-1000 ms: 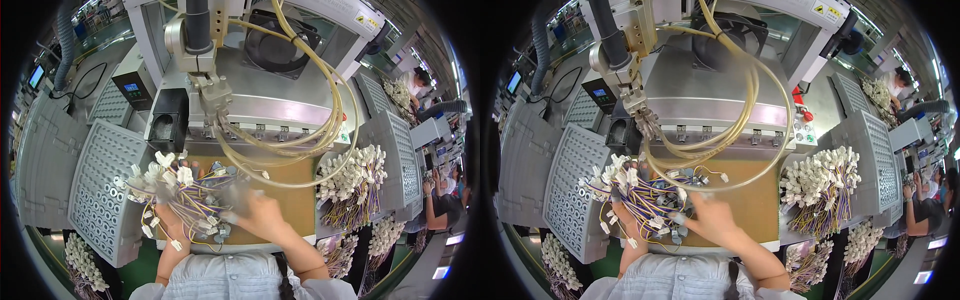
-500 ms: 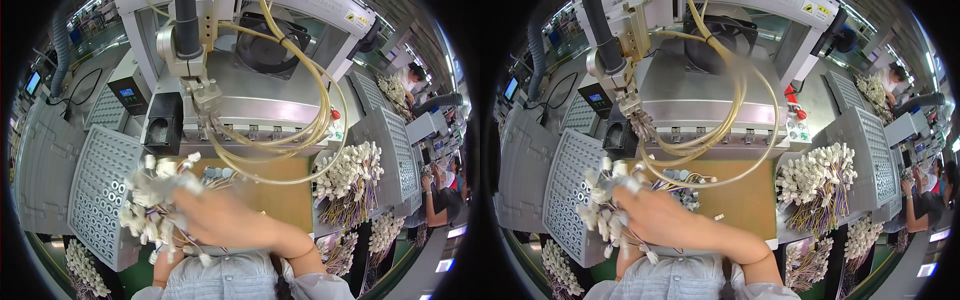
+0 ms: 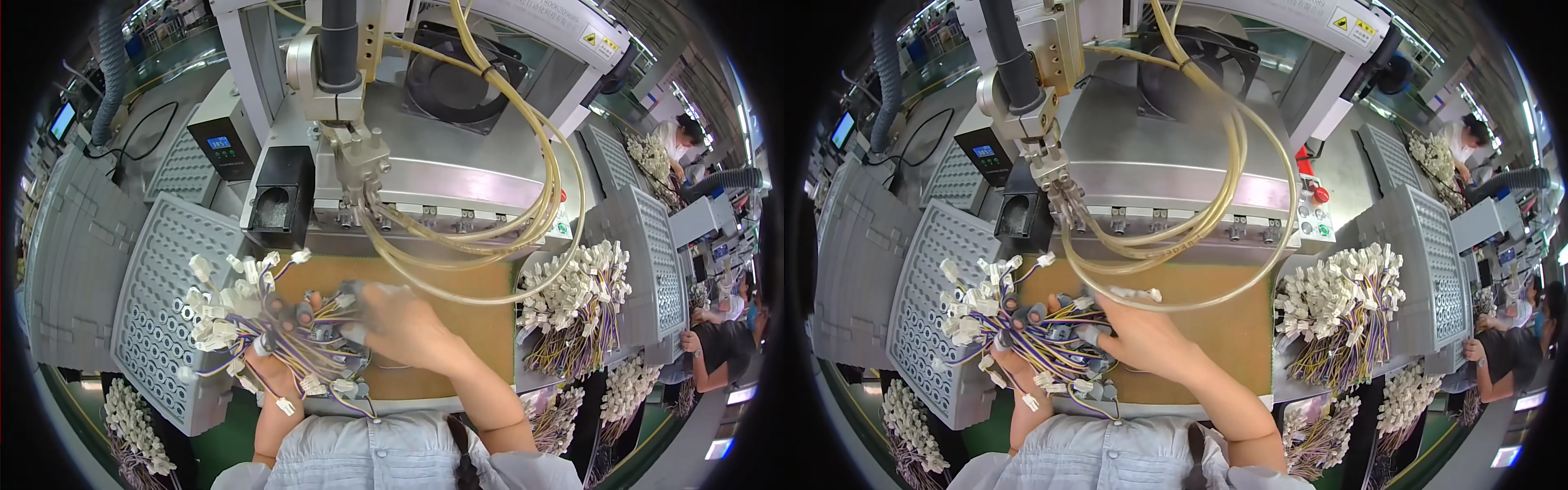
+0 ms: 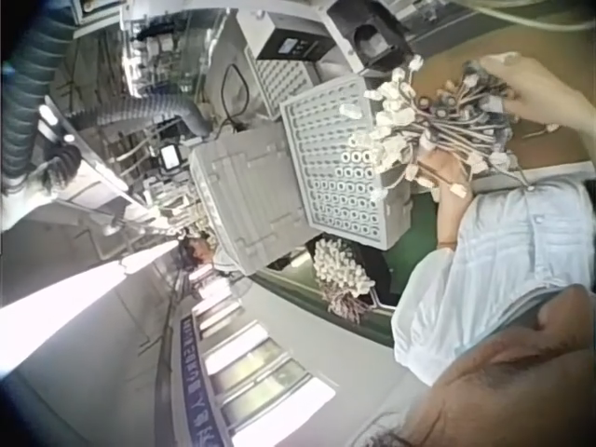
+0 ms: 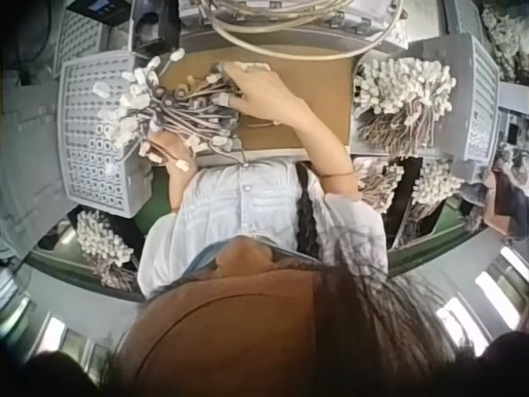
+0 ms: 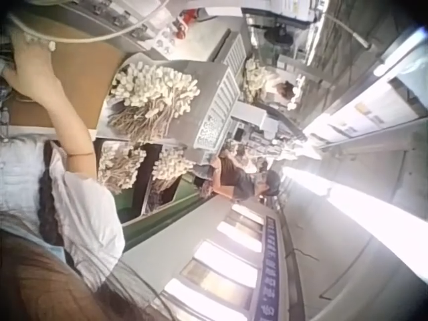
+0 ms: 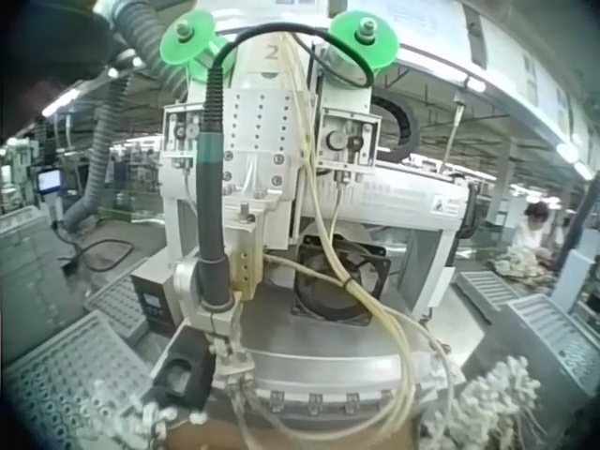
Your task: The person takes metal components from a tray, attaches them to wire harnesses, inserts the wire connectors into a soldering machine, and gathers the completed wire harness assemblies into a bundle by hand.
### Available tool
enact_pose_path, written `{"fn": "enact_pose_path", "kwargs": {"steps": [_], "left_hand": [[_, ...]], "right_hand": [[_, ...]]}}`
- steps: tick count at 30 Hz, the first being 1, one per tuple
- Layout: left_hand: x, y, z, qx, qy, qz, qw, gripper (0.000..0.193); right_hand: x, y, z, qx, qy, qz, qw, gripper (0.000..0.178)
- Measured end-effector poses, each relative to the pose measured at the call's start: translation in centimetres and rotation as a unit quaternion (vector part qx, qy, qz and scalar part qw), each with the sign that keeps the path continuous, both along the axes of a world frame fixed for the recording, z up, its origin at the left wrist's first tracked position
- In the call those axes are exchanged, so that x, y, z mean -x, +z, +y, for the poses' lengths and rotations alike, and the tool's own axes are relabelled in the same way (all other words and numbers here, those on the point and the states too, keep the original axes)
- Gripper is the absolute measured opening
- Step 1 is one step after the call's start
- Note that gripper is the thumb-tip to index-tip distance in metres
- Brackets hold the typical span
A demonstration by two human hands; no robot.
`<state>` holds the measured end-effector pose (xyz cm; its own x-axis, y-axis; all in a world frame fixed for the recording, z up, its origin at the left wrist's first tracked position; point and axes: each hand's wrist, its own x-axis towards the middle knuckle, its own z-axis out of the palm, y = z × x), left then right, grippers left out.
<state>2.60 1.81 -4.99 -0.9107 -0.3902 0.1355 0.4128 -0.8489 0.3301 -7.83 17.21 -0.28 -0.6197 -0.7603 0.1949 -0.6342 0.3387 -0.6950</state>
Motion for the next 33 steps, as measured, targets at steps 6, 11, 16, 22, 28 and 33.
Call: {"fn": "enact_pose_path", "kwargs": {"steps": [6,11,16,22,28,33], "left_hand": [[-0.2,-0.4,-0.9,0.081,-0.039,0.071,0.993,0.042],[0.0,0.8,-0.2,0.037,-0.006,0.000,0.999,0.052],[-0.4,0.4,0.8,0.148,0.072,-0.130,0.978,0.050],[-0.2,2.7,-0.5,0.024,0.068,-0.138,0.988,0.024],[1.8,2.7,0.7,0.056,0.210,-0.110,0.970,0.033],[1.2,1.3,0.2,0.009,0.102,-0.044,0.994,0.044]], "right_hand": [[0.3,-0.3,-0.5,0.057,0.001,-0.099,0.993,0.022],[-0.3,1.0,-1.4,-0.079,0.000,0.098,0.992,0.024],[-1.0,5.5,-3.2,0.032,0.050,0.229,0.972,0.027],[-0.8,6.0,-2.6,0.142,-0.006,0.021,0.990,0.032],[-3.5,1.6,-1.3,0.002,0.037,0.022,0.999,0.032],[-2.0,1.6,-2.0,0.141,-0.019,-0.092,0.986,0.029]]}}
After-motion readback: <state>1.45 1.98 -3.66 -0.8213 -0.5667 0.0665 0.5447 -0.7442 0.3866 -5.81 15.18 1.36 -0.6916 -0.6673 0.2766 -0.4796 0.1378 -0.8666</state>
